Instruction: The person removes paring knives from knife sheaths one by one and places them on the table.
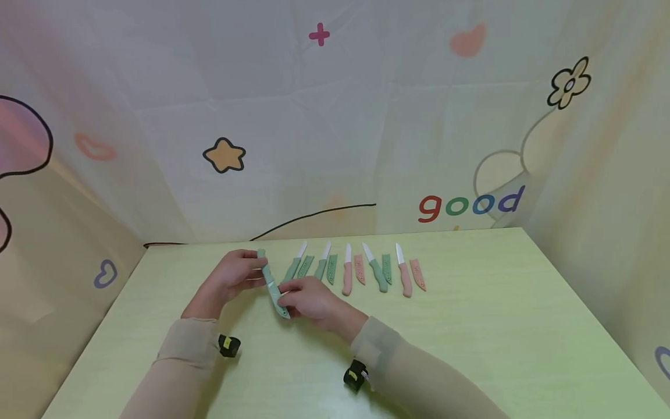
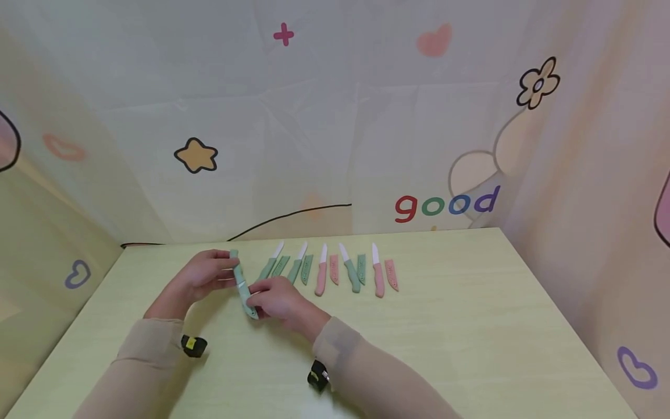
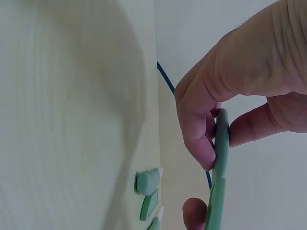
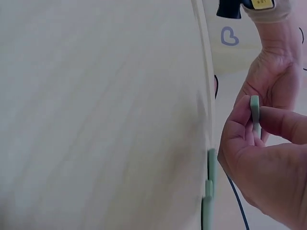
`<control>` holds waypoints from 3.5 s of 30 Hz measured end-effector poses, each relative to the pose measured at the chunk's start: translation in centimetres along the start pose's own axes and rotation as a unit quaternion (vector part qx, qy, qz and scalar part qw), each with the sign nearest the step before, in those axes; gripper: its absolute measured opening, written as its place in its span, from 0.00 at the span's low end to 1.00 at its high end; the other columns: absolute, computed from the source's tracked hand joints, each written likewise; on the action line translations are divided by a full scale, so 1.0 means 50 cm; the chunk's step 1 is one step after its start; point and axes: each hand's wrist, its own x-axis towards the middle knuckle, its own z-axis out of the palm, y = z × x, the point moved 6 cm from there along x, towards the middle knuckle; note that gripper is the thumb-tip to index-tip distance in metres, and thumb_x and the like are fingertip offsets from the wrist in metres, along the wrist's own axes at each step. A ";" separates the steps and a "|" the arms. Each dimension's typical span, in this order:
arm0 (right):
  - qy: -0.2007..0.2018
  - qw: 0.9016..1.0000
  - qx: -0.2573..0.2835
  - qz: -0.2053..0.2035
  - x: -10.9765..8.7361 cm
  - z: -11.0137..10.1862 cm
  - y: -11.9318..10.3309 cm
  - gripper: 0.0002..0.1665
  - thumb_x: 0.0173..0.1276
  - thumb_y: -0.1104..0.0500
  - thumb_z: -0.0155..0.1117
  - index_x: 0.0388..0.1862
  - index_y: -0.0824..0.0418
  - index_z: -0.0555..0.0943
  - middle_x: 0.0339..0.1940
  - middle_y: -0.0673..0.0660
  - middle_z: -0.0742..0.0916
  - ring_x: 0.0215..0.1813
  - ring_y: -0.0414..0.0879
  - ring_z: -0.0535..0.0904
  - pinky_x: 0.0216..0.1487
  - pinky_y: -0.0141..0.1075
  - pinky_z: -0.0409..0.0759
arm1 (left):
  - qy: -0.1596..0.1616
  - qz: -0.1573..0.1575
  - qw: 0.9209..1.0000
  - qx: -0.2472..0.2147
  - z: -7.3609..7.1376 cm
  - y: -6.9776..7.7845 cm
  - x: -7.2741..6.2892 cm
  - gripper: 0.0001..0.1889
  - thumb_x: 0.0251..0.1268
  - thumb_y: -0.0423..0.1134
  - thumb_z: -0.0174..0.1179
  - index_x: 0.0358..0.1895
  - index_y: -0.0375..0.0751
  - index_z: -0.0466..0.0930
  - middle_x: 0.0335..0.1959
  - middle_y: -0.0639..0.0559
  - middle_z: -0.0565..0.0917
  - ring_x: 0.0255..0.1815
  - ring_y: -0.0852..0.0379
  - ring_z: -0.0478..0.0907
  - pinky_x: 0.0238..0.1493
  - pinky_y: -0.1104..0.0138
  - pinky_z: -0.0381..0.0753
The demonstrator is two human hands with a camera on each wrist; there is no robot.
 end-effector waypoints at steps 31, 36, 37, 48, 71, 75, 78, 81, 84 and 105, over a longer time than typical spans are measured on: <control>-0.035 0.980 -0.195 -0.018 -0.064 -0.173 -0.037 0.19 0.72 0.64 0.66 0.60 0.66 0.86 0.44 0.53 0.87 0.39 0.45 0.78 0.43 0.36 0.79 | -0.017 0.054 0.993 -0.108 0.124 0.002 -0.011 0.21 0.77 0.23 0.58 0.64 0.18 0.61 0.49 0.37 0.74 0.39 0.56 0.85 0.50 0.63 0.88; -0.046 0.975 -0.216 -0.029 -0.070 -0.199 -0.040 0.18 0.72 0.63 0.66 0.58 0.64 0.88 0.44 0.53 0.88 0.40 0.45 0.78 0.43 0.37 0.77 | -0.021 0.057 0.992 -0.110 0.141 0.003 -0.014 0.18 0.75 0.21 0.59 0.60 0.19 0.64 0.46 0.39 0.74 0.38 0.56 0.85 0.49 0.64 0.88; -0.045 0.974 -0.222 -0.029 -0.072 -0.205 -0.041 0.18 0.72 0.63 0.66 0.58 0.64 0.88 0.44 0.52 0.88 0.40 0.45 0.78 0.44 0.37 0.77 | -0.023 0.058 0.992 -0.110 0.145 0.003 -0.014 0.16 0.75 0.21 0.59 0.58 0.20 0.65 0.44 0.40 0.74 0.37 0.56 0.85 0.49 0.64 0.88; -0.029 0.945 -0.321 -0.051 -0.089 -0.247 -0.057 0.14 0.71 0.66 0.65 0.51 0.60 0.91 0.43 0.50 0.89 0.45 0.47 0.77 0.46 0.39 0.76 | -0.048 0.064 0.996 -0.049 0.183 0.004 -0.026 0.17 0.73 0.20 0.62 0.58 0.19 0.68 0.44 0.37 0.76 0.39 0.50 0.88 0.50 0.60 0.88; 0.046 0.829 -0.516 -0.209 -0.131 -0.236 -0.107 0.15 0.72 0.72 0.63 0.49 0.61 0.91 0.44 0.50 0.88 0.47 0.48 0.80 0.45 0.40 0.78 | 0.053 0.258 0.899 0.351 0.242 0.051 -0.067 0.11 0.68 0.33 0.74 0.51 0.39 0.88 0.40 0.50 0.80 0.40 0.52 0.78 0.43 0.59 0.81; 0.070 0.787 -0.566 -0.233 -0.134 -0.233 -0.107 0.14 0.72 0.70 0.65 0.51 0.60 0.90 0.43 0.51 0.87 0.45 0.47 0.77 0.46 0.39 0.81 | 0.069 0.274 0.876 0.391 0.250 0.057 -0.075 0.12 0.68 0.33 0.74 0.52 0.42 0.90 0.41 0.51 0.80 0.43 0.52 0.82 0.41 0.60 0.82; 0.088 0.765 -0.586 -0.253 -0.137 -0.230 -0.109 0.15 0.71 0.71 0.66 0.52 0.59 0.91 0.44 0.51 0.87 0.46 0.47 0.78 0.46 0.38 0.82 | 0.087 0.296 0.853 0.420 0.255 0.062 -0.079 0.12 0.67 0.34 0.75 0.51 0.44 0.91 0.39 0.52 0.79 0.41 0.52 0.82 0.38 0.62 0.81; 0.100 0.744 -0.600 -0.277 -0.141 -0.227 -0.113 0.16 0.70 0.71 0.66 0.52 0.59 0.91 0.44 0.52 0.88 0.46 0.48 0.78 0.46 0.38 0.83 | 0.111 0.331 0.820 0.453 0.261 0.070 -0.083 0.11 0.65 0.34 0.76 0.49 0.47 0.92 0.37 0.53 0.78 0.37 0.53 0.78 0.35 0.63 0.78; 0.111 0.722 -0.612 -0.302 -0.146 -0.225 -0.116 0.16 0.70 0.72 0.68 0.52 0.60 0.90 0.43 0.52 0.88 0.46 0.49 0.79 0.46 0.38 0.83 | 0.136 0.369 0.786 0.478 0.266 0.078 -0.090 0.11 0.63 0.34 0.77 0.47 0.49 0.93 0.34 0.53 0.78 0.33 0.52 0.74 0.33 0.63 0.75; 0.179 0.618 -0.637 -0.425 -0.165 -0.216 -0.125 0.20 0.58 0.73 0.79 0.50 0.61 0.90 0.43 0.56 0.87 0.47 0.52 0.81 0.51 0.39 0.85 | 0.232 0.482 0.659 0.528 0.287 0.099 -0.114 0.12 0.61 0.28 0.76 0.44 0.49 0.93 0.33 0.50 0.76 0.35 0.47 0.73 0.32 0.59 0.75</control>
